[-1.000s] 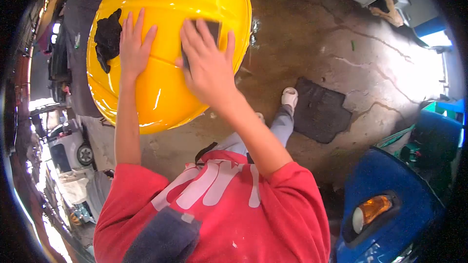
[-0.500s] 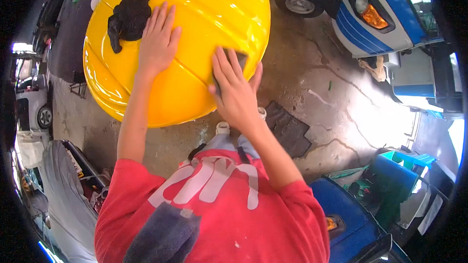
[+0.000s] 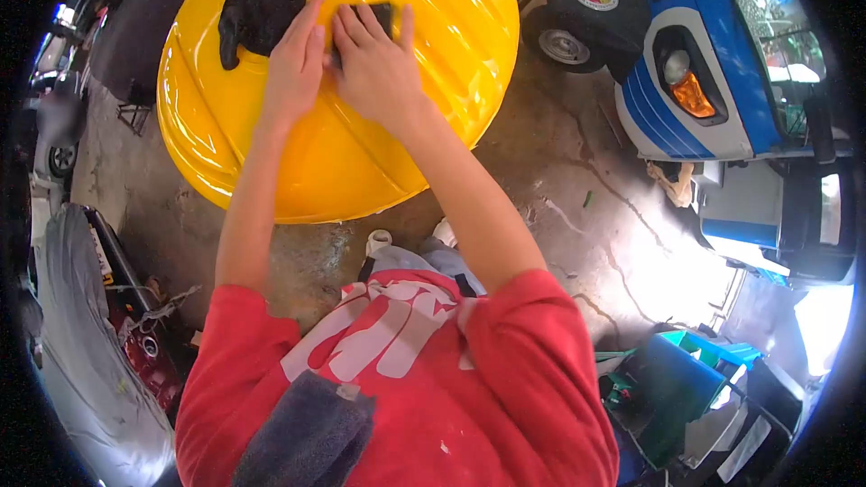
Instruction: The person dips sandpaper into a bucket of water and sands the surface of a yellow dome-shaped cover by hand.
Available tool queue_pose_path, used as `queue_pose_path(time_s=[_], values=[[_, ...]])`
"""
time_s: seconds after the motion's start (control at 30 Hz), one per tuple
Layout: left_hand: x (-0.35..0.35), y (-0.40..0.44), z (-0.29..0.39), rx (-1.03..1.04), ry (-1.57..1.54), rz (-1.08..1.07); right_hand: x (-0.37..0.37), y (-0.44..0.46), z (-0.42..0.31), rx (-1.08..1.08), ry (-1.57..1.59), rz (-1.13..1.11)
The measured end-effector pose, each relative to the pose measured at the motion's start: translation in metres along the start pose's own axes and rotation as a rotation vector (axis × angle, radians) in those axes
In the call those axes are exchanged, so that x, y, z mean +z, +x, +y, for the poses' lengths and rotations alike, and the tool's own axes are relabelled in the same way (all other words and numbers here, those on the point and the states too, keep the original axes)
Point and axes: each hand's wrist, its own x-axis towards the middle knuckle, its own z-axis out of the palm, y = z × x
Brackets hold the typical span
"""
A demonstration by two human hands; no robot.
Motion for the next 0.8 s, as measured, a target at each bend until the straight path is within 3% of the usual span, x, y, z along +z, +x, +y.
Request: queue_pose_path(time_s=[0.07, 0.2, 0.3, 0.47, 0.67, 0.8], values=[[-0.005, 0.003, -0.003, -0.026, -0.158, 0.067, 0.002, 0.001, -0.003, -0.037, -0.013, 0.008], [-0.005, 0.002, -0.002, -0.051, -0.239, 0.115, -0.054, -0.111, -0.003, 0.082, 0.030, -0.133], [-0.002, 0.000, -0.003, -0.045, -0.216, 0.100, -0.043, -0.087, -0.001, 0.043, -0.075, -0.099], [-0.006, 0.002, 0.001, -0.112, -0.374, 0.068, 0.010, 0.032, 0.002, -0.093, -0.042, 0.045], [-0.005, 0.000, 0.007, -0.114, -0.463, 0.185, -0.044, -0.077, -0.001, 0.014, -0.099, -0.131], [-0.007, 0.000, 0.006, -0.138, -0.569, 0.200, 0.009, 0.047, 0.010, -0.124, -0.044, 0.001]])
